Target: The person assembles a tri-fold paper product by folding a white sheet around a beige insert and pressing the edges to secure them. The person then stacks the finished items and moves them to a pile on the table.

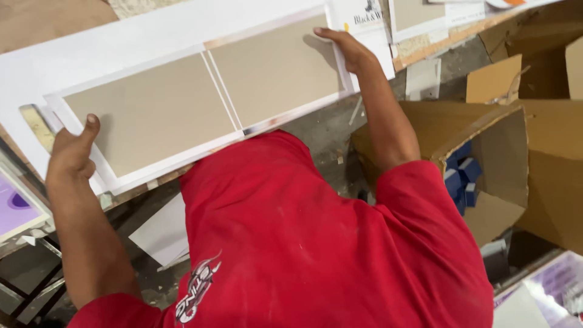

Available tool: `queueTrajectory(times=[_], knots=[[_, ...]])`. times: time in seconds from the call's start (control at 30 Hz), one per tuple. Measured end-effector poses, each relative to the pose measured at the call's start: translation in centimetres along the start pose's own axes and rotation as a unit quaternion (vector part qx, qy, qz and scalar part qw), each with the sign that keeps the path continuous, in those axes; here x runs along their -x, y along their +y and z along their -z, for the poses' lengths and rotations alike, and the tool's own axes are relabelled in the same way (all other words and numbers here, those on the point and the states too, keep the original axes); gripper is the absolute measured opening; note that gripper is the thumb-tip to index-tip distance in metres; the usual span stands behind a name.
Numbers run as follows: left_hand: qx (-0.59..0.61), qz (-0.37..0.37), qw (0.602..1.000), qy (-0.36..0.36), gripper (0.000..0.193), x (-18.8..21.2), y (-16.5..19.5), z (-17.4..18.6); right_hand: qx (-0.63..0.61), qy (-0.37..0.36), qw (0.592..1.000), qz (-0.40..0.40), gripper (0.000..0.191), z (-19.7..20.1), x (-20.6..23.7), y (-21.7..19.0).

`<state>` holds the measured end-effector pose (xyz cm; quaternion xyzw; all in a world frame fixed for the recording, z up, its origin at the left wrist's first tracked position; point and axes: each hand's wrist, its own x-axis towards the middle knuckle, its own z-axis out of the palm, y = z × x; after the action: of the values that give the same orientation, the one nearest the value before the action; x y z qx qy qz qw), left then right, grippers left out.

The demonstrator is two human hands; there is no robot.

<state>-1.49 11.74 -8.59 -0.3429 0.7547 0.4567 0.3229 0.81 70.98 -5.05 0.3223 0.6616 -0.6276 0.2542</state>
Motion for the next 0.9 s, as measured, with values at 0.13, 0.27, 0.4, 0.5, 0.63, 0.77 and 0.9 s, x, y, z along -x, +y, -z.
queueTrajectory(times=[0.13, 0.27, 0.4, 0.5, 0.63, 0.77, 0.9], knots=[[0.12, -0.011, 0.992, 0.025, 0.087, 1.2, 1.0, -0.2, -0.042, 0.027, 0.998, 0.047, 0.092, 0.9, 0.5, -0.1], [0.185, -0.068, 0.979, 0.043, 0.092, 0.3, 1.4, -1.9, 0.041, 0.036, 0.998, 0.03, 0.091, -0.2, -0.3, -0.5], [0.153, -0.087, 0.98, 0.089, 0.084, 0.4, 1.2, -2.6, 0.012, 0.095, 0.991, 0.097, 0.085, -0.3, -0.3, 0.2], [0.221, -0.32, 0.915, 0.105, 0.079, 3.0, 1.2, -1.3, -0.09, 0.128, 0.956, 0.246, 0.085, 1.3, 1.7, 1.0], [0.318, -0.197, 0.92, 0.113, 0.023, 6.1, 0.7, 0.9, -0.115, 0.059, 0.917, 0.378, 0.061, 3.2, 4.6, 2.9], [0.326, -0.286, 0.901, -0.004, 0.015, 2.9, -0.7, 0.4, -0.058, 0.028, 0.927, 0.369, 0.027, 2.5, 3.0, 5.2], [0.342, -0.411, 0.841, -0.081, 0.025, -2.4, -1.7, -1.2, -0.242, -0.001, 0.916, 0.321, 0.028, 1.3, -0.6, 6.5]])
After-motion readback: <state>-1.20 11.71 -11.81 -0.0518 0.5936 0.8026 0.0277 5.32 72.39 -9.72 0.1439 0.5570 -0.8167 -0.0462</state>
